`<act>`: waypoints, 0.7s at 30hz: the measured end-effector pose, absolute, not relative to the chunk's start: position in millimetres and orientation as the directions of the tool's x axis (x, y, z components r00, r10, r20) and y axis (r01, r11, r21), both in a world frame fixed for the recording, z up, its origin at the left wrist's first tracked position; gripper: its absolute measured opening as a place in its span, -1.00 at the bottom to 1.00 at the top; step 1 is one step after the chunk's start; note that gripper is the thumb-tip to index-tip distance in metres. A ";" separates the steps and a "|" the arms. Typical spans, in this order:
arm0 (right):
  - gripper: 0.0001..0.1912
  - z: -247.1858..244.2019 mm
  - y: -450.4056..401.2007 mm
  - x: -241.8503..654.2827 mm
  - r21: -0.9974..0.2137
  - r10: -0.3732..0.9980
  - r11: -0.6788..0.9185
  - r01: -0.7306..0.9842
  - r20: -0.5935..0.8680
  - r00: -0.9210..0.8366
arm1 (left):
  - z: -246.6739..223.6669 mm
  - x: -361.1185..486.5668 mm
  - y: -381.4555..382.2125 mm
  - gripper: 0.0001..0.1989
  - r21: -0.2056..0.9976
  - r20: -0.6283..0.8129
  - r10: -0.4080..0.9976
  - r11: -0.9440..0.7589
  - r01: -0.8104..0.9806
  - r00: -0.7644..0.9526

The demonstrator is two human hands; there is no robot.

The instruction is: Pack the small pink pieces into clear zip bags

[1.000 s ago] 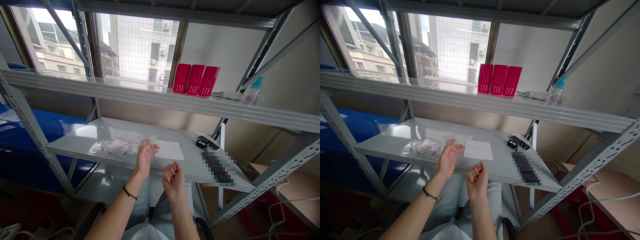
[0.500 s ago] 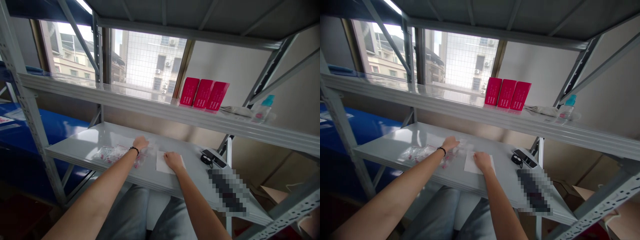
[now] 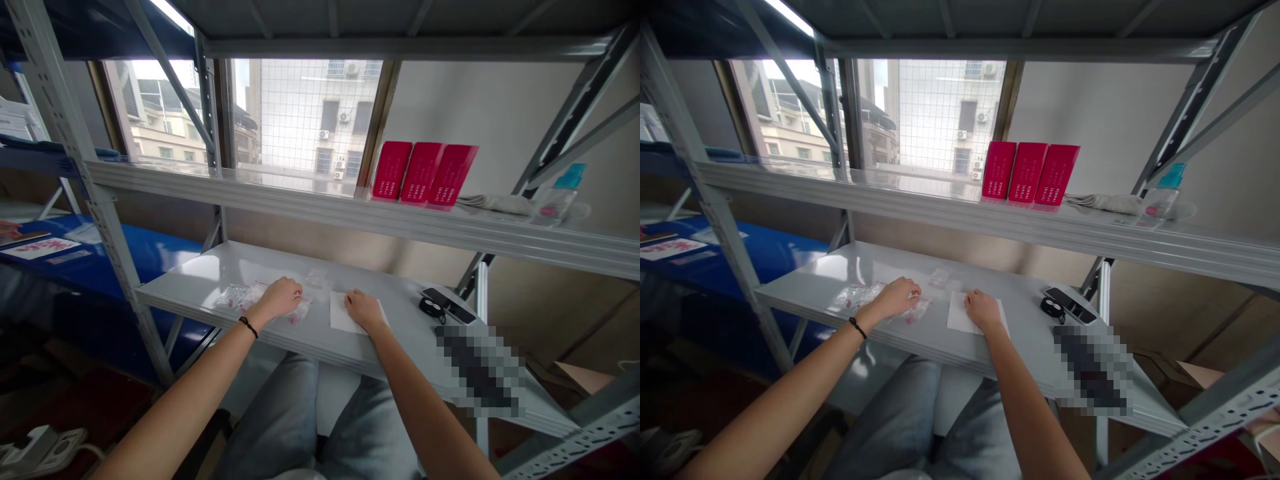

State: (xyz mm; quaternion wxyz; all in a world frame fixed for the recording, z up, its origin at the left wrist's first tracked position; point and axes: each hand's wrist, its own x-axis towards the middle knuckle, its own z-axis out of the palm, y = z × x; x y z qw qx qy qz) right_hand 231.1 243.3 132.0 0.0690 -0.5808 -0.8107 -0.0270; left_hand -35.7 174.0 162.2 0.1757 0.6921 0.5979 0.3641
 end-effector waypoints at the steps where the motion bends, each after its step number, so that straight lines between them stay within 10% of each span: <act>1: -0.60 130.7 244.4 231.3 -0.039 0.937 0.325 0.945 0.150 -0.316 | 159.1 -34.7 167.5 -0.88 0.681 0.306 0.952 -0.234 0.694 0.020; 16: -0.60 157.0 230.3 237.7 -0.252 0.868 0.312 0.916 0.466 -0.168 | 143.2 -14.9 144.3 -0.80 0.484 0.406 0.914 -0.234 0.843 0.021; 21: -0.65 188.9 189.5 233.5 -0.406 0.791 0.565 0.718 0.514 -0.332 | 160.0 -15.6 116.1 -0.77 0.792 0.414 0.910 -0.360 0.494 -0.001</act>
